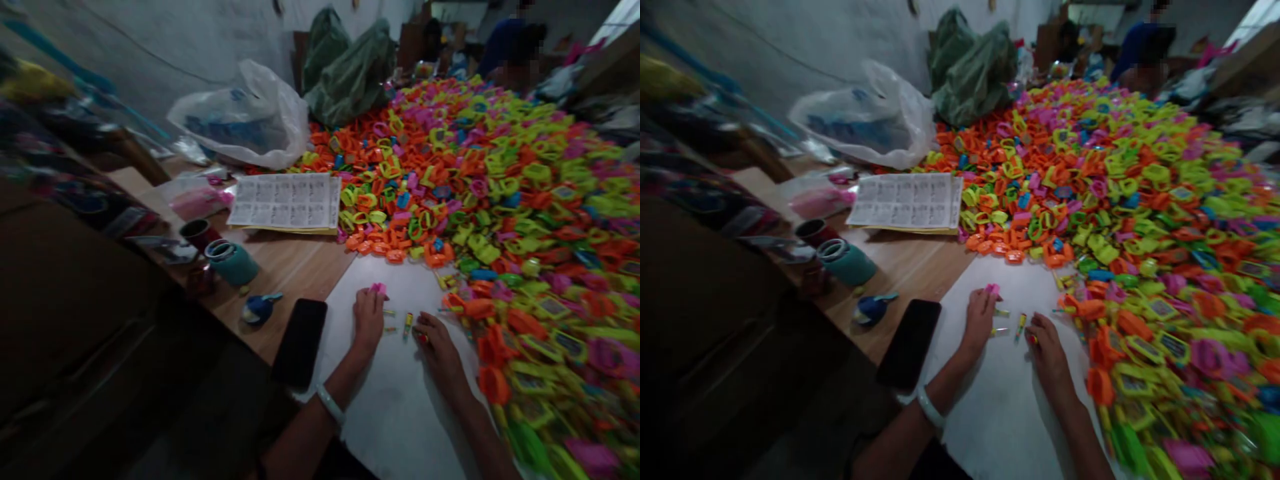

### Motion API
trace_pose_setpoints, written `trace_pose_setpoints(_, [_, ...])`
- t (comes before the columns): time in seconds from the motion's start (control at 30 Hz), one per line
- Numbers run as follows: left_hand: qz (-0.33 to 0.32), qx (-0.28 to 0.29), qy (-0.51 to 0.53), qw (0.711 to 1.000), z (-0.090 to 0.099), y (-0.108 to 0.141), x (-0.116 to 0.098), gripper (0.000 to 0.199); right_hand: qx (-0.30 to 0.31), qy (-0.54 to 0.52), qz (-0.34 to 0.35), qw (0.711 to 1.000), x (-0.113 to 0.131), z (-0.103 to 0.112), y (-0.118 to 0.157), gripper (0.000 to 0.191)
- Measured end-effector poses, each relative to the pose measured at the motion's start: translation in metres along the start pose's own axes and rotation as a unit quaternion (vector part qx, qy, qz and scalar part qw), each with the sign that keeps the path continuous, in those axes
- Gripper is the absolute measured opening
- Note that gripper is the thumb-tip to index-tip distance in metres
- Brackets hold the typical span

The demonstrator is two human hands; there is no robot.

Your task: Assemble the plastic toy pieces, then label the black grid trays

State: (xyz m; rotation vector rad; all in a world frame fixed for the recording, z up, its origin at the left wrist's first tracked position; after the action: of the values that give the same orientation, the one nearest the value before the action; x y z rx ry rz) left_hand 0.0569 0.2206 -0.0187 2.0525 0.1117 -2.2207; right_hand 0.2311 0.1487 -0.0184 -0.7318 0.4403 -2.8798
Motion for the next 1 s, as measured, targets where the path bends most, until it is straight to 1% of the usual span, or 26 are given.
trace_pose_setpoints(0.13, [-0.007,0.006,0.03,1.0,0.002,-0.005,-0.001,0.031,-0.007,0.049,-0.082,0.995,-0.005,0.012,-0.007,0.021])
trace_pose_setpoints(0.23, [-0.015,0.01,0.039,0.999,0.005,-0.003,-0.005,0.031,0.004,0.115,-0.128,0.985,-0.004,0.01,-0.011,0.022])
trace_pose_setpoints(0.3, [-0.018,0.01,0.042,0.999,0.006,-0.001,-0.007,0.031,0.028,0.165,-0.135,0.977,-0.001,0.006,-0.016,0.02])
trace_pose_setpoints(0.4, [-0.01,-0.001,0.049,0.999,0.013,0.001,-0.006,0.033,0.054,0.187,-0.101,0.976,0.009,0.003,-0.03,0.012])
trace_pose_setpoints(0.5, [-0.001,-0.018,0.055,0.998,0.022,0.003,-0.003,0.035,0.075,0.182,-0.038,0.98,0.028,-0.002,-0.045,0.01])
trace_pose_setpoints(0.63, [0.003,-0.026,0.063,0.998,0.03,0.003,-0.001,0.034,0.109,0.169,0.06,0.978,0.064,-0.021,-0.064,0.011])
trace_pose_setpoints(0.67, [0.004,-0.027,0.065,0.998,0.031,0.003,-0.001,0.034,0.115,0.167,0.075,0.976,0.07,-0.026,-0.068,0.011])
trace_pose_setpoints(0.73, [0.004,-0.025,0.069,0.997,0.033,0.003,-0.002,0.034,0.122,0.164,0.086,0.975,0.075,-0.031,-0.072,0.012])
trace_pose_setpoints(0.8, [0.003,-0.019,0.073,0.997,0.034,0.004,-0.003,0.035,0.128,0.16,0.083,0.975,0.071,-0.031,-0.07,0.013])
trace_pose_setpoints(0.87, [0.0,-0.013,0.075,0.997,0.033,0.005,-0.004,0.035,0.138,0.152,0.08,0.975,0.064,-0.027,-0.063,0.014])
trace_pose_setpoints(0.93, [-0.006,-0.009,0.073,0.997,0.031,0.005,-0.005,0.035,0.152,0.14,0.106,0.973,0.066,-0.024,-0.05,0.015])
trace_pose_setpoints(1.0, [-0.012,-0.007,0.066,0.998,0.027,0.005,-0.006,0.034,0.161,0.142,0.147,0.965,0.075,-0.024,-0.036,0.014])
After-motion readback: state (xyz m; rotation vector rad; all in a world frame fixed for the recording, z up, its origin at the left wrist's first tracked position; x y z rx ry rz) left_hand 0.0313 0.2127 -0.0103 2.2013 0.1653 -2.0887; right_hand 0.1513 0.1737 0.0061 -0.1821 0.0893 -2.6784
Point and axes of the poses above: each hand's wrist, its own y-axis away from the middle knuckle, its own z-axis out of the back of the hand, x = y × z, the point moved 9 cm from there along -y, towards the middle knuckle, and after that the axes turned 14 degrees about y, right-handed, at the moved point
